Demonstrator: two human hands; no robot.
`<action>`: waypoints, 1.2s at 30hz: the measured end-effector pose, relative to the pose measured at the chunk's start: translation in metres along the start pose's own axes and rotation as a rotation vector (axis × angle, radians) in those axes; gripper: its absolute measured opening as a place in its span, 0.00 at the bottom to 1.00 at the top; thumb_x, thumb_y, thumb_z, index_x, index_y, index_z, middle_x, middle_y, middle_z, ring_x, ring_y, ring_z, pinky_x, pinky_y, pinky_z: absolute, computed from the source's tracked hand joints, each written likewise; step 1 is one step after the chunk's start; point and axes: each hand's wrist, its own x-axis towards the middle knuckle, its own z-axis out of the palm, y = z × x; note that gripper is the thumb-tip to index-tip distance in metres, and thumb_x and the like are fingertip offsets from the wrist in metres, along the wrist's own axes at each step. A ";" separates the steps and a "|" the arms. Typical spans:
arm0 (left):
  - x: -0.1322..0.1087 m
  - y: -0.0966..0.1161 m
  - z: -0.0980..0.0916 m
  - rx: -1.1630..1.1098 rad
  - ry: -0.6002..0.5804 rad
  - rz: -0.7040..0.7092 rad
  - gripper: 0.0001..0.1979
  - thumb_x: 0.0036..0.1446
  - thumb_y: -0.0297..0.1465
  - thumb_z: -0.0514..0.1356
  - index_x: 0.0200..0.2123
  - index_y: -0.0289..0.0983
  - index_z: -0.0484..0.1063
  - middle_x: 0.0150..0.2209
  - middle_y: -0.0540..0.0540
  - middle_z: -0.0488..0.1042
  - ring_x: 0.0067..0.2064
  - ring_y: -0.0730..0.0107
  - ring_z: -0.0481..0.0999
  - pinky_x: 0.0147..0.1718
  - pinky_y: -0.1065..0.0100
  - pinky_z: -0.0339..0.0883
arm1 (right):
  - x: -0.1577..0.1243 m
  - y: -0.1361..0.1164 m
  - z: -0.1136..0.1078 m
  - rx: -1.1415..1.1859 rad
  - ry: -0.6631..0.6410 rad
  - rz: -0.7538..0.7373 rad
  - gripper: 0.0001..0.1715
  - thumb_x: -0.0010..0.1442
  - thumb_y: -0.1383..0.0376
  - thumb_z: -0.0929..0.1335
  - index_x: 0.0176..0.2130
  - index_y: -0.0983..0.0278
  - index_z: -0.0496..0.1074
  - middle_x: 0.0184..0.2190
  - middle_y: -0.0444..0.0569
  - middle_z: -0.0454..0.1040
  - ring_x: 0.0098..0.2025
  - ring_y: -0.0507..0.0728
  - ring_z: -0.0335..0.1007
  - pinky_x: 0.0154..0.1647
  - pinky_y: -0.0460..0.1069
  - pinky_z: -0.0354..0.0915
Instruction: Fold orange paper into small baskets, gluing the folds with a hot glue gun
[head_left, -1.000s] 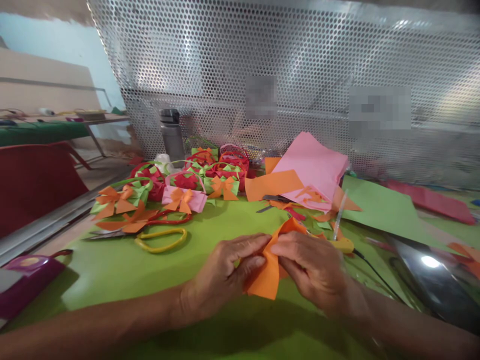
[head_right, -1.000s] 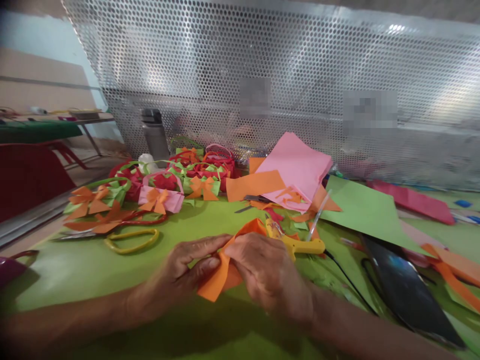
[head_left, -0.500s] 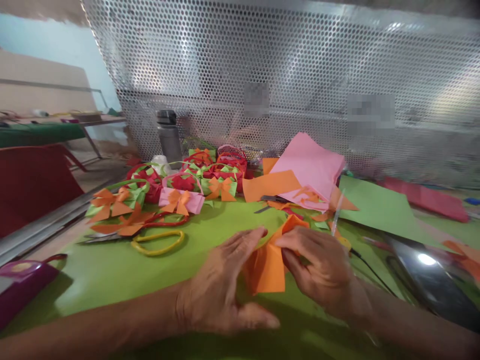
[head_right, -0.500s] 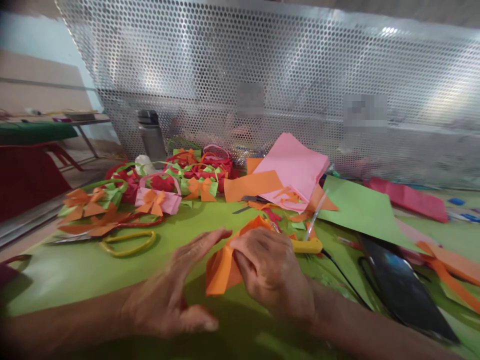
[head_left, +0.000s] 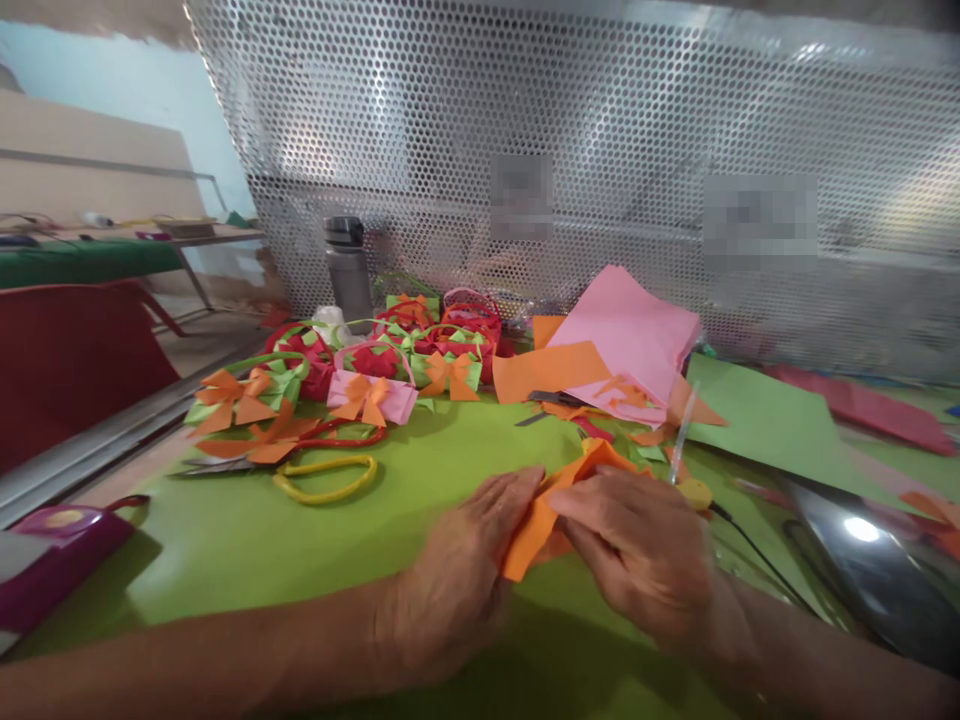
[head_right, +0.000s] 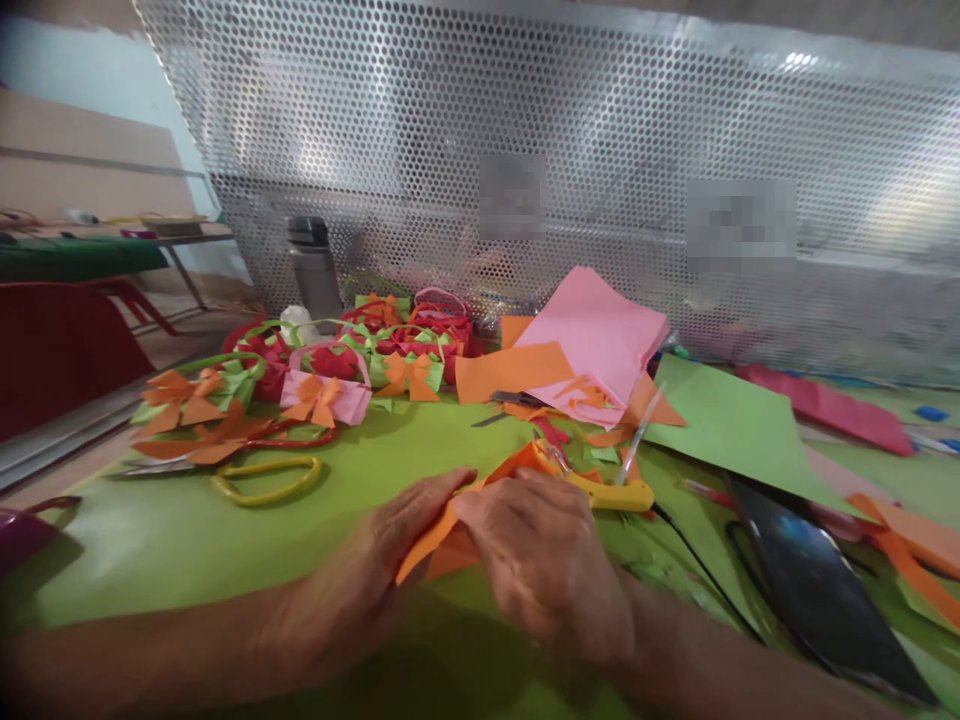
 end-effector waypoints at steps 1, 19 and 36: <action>0.000 0.001 0.000 0.007 0.005 0.001 0.31 0.49 0.19 0.50 0.58 0.31 0.51 0.57 0.34 0.62 0.58 0.57 0.62 0.55 0.52 0.59 | -0.001 0.000 0.000 0.009 -0.003 -0.005 0.12 0.56 0.76 0.64 0.39 0.64 0.69 0.29 0.44 0.77 0.29 0.50 0.71 0.34 0.47 0.63; -0.003 0.011 -0.003 0.068 0.042 0.144 0.33 0.51 0.23 0.51 0.60 0.34 0.43 0.56 0.32 0.61 0.58 0.56 0.61 0.56 0.54 0.57 | -0.001 -0.002 0.000 -0.083 0.065 -0.017 0.05 0.56 0.72 0.66 0.33 0.62 0.69 0.26 0.43 0.77 0.28 0.50 0.72 0.41 0.47 0.65; 0.012 0.019 -0.012 -0.351 -0.003 -0.093 0.20 0.62 0.27 0.50 0.58 0.39 0.60 0.57 0.44 0.65 0.56 0.62 0.65 0.55 0.63 0.60 | 0.001 -0.004 -0.001 0.069 0.055 -0.015 0.10 0.54 0.75 0.65 0.37 0.63 0.69 0.27 0.45 0.76 0.28 0.52 0.70 0.30 0.48 0.64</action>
